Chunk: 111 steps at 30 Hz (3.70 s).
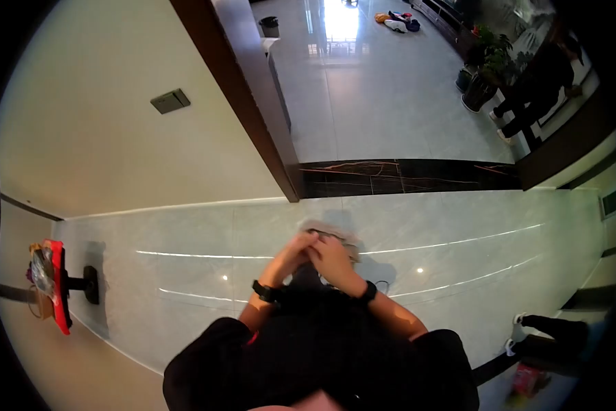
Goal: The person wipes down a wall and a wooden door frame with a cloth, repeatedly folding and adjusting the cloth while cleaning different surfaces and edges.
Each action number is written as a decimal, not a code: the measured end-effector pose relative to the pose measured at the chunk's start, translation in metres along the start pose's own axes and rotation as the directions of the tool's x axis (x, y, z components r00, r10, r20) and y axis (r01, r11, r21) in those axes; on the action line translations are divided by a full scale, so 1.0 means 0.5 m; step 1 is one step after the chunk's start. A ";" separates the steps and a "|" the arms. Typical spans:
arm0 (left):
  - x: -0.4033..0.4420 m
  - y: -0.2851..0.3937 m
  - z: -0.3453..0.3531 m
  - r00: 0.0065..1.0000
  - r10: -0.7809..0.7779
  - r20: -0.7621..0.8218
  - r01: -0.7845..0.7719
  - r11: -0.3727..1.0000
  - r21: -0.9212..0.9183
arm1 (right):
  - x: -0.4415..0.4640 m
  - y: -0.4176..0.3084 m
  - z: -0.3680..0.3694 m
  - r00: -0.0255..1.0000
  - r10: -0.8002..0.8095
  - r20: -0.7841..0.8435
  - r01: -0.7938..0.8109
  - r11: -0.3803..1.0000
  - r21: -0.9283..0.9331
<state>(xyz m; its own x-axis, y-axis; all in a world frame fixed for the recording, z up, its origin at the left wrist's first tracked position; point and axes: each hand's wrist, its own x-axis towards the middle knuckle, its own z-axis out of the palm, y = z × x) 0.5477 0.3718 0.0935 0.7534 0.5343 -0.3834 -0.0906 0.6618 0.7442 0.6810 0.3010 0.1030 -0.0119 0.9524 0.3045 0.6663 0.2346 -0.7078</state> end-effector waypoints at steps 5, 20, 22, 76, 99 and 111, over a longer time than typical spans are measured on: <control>0.047 0.163 -0.096 0.889 0.338 -0.309 -0.288 0.937 0.198 | 0.215 -0.029 -0.029 0.870 0.113 0.480 -0.348 0.831 0.434; 0.142 0.585 -0.264 0.328 0.788 -0.521 -0.845 0.491 0.212 | 0.790 -0.081 -0.118 0.856 -0.133 -0.499 0.437 0.703 0.562; 0.219 0.605 -0.261 0.047 0.969 -0.241 -0.856 0.164 0.491 | 0.863 -0.068 -0.078 0.791 -0.460 -0.402 0.510 0.860 0.019; 1.243 -0.120 0.787 0.902 -0.325 0.282 0.004 0.662 0.749 | -0.545 0.888 -0.703 -0.011 1.000 0.017 0.417 -0.011 0.909; 1.859 -0.513 1.874 0.446 -0.626 0.639 -0.423 0.482 0.768 | -0.910 1.147 -1.628 -0.226 0.448 -0.865 -0.872 0.303 0.385; 1.987 -0.687 2.113 0.551 -0.431 0.715 -0.777 0.048 0.628 | -1.157 1.429 -2.196 0.239 0.303 -0.923 -0.968 0.152 -0.201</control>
<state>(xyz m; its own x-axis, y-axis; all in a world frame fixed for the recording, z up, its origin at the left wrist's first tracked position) 2.0154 0.1199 0.0348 0.9196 -0.3667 -0.1408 -0.1807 -0.7133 0.6772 1.9827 -0.2958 0.1210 0.8867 0.1197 0.4467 0.2629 -0.9251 -0.2739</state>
